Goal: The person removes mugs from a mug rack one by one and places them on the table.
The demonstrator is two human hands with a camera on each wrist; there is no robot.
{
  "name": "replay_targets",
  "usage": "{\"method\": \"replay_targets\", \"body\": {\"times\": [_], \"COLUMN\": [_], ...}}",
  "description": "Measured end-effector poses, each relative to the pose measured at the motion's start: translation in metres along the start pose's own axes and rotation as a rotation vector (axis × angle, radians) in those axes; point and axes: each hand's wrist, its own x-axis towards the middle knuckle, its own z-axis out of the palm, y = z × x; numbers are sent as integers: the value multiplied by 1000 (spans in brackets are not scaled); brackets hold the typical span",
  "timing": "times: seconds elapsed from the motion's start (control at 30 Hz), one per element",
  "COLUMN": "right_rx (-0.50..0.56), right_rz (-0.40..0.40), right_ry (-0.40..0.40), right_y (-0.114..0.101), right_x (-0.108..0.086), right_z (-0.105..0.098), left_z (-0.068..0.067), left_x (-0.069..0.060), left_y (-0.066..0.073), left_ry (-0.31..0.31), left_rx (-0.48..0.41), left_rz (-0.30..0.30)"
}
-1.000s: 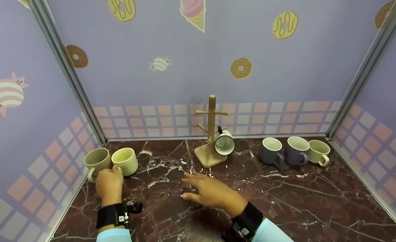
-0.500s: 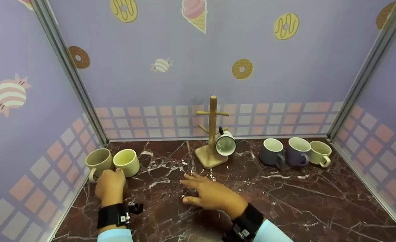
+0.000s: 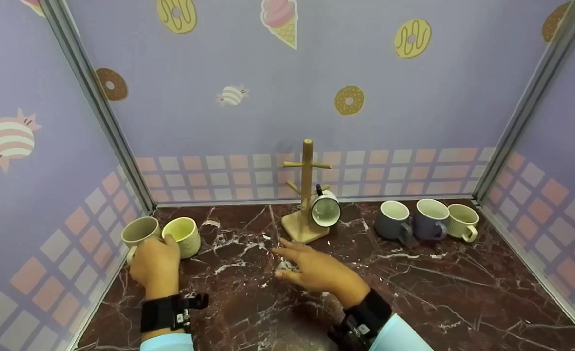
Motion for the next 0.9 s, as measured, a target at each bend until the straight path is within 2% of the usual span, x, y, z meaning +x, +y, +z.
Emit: {"method": "replay_targets", "body": {"times": [0.2, 0.43, 0.6, 0.73, 0.9], "right_rx": [83, 127, 184, 165, 151], "right_rz": [35, 47, 79, 91, 105], "right_ry": [51, 134, 174, 210, 245], "right_y": [13, 32, 48, 61, 73], "right_x": [-6, -12, -20, -25, -29], "right_z": [-21, -46, -61, -71, -78], "left_z": [3, 5, 16, 29, 37], "left_x": [-6, -15, -29, -42, -56], "left_y": [12, 27, 53, 71, 90], "left_ry": [94, 203, 186, 177, 127], "left_rx": [-24, -94, -102, -156, -198], "left_rz": [123, 266, 383, 477, 568]}}
